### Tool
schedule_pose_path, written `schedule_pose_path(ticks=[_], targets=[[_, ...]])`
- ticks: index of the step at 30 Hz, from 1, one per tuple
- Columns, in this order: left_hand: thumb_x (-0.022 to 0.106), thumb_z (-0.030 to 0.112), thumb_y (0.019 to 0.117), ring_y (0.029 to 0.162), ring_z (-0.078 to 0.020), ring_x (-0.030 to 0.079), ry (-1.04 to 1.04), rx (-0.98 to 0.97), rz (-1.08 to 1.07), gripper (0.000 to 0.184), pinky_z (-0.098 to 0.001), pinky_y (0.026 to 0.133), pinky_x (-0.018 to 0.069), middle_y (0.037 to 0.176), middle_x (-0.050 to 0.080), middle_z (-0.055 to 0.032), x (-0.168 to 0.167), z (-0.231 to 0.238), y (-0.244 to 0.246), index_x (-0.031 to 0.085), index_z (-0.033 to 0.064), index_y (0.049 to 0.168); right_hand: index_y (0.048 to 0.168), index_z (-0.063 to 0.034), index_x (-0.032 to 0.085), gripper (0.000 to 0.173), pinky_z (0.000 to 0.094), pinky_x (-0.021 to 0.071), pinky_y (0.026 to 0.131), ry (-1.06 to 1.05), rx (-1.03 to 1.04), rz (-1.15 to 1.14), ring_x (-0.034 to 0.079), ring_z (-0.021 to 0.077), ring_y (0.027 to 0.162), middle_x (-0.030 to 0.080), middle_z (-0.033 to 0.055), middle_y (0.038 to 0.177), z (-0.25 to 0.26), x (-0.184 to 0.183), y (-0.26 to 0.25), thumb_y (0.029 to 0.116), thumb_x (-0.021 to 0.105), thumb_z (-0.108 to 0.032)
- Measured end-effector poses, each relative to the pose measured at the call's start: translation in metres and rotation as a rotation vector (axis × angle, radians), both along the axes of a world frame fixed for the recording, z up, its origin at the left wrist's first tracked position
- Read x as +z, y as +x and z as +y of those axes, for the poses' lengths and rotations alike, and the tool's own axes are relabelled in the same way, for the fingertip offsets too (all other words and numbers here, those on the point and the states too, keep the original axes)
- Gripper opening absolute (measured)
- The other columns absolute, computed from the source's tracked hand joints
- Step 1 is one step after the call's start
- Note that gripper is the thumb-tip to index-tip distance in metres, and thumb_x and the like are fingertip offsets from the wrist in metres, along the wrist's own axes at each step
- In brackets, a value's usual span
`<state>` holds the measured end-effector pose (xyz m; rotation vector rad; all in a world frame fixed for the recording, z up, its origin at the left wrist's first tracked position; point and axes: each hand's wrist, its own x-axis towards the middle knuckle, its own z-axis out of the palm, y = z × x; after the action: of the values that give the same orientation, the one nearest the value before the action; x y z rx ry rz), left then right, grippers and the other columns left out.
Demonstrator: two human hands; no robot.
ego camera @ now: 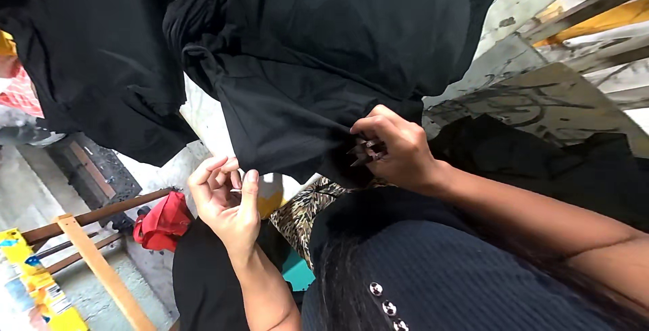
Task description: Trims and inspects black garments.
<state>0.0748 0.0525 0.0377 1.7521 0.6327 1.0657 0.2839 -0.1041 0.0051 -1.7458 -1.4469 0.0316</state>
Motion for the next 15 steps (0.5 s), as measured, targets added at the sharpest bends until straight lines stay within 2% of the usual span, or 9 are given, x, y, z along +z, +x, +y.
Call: schedule_pose_path(ticks=[5, 8, 10, 13, 15], targets=[[0.069, 0.004, 0.0893, 0.082, 0.0069, 0.059, 0.019, -0.001, 0.012, 0.041, -0.0118, 0.073, 0.0522, 0.1, 0.064, 0.0193, 0.004, -0.002, 0.003, 0.051, 0.0222, 0.121, 0.101, 0.0039, 0.064, 0.019, 0.0214, 0.0402, 0.054, 0.031, -0.019, 0.03, 0.051, 0.0134, 0.065, 0.055, 0.0125, 0.082, 0.003, 0.003, 0.009, 0.0835, 0.063, -0.002], [0.069, 0.004, 0.0892, 0.084, 0.007, 0.06, 0.004, -0.012, 0.051, 0.041, -0.0121, 0.074, 0.0526, 0.101, 0.064, 0.0194, 0.004, 0.0, 0.003, 0.051, 0.0211, 0.122, 0.1, 0.0049, 0.065, 0.02, 0.0206, 0.0416, 0.058, 0.041, -0.027, 0.038, 0.052, 0.0139, 0.069, 0.056, 0.0134, 0.083, 0.005, 0.004, 0.012, 0.0816, 0.063, -0.001], [0.067, 0.004, 0.0894, 0.088, 0.0055, 0.061, -0.047, -0.037, 0.076, 0.043, -0.0137, 0.077, 0.0539, 0.109, 0.063, 0.0167, 0.001, 0.002, 0.001, 0.048, 0.0175, 0.125, 0.1, 0.0047, 0.065, 0.018, 0.0211, 0.0417, 0.057, 0.05, -0.032, 0.043, 0.052, 0.0144, 0.069, 0.056, 0.0135, 0.083, 0.006, 0.002, 0.012, 0.0822, 0.063, -0.001], [0.074, 0.014, 0.0895, 0.096, 0.0007, 0.064, -0.116, -0.084, 0.02, 0.05, -0.0185, 0.083, 0.0566, 0.134, 0.057, 0.0114, -0.005, 0.002, -0.009, 0.047, 0.0193, 0.131, 0.1, 0.0039, 0.065, 0.019, 0.0221, 0.0404, 0.055, 0.071, -0.038, 0.054, 0.051, 0.0146, 0.066, 0.055, 0.0128, 0.081, 0.007, -0.003, 0.012, 0.082, 0.063, -0.002], [0.077, 0.017, 0.0888, 0.098, -0.0008, 0.066, -0.138, -0.063, -0.002, 0.047, -0.0194, 0.083, 0.058, 0.137, 0.057, 0.0108, -0.006, -0.001, -0.018, 0.052, 0.021, 0.129, 0.102, 0.0035, 0.065, 0.021, 0.0219, 0.0407, 0.055, 0.061, -0.035, 0.067, 0.051, 0.0143, 0.066, 0.055, 0.0123, 0.082, 0.006, -0.004, 0.012, 0.0811, 0.064, -0.003]])
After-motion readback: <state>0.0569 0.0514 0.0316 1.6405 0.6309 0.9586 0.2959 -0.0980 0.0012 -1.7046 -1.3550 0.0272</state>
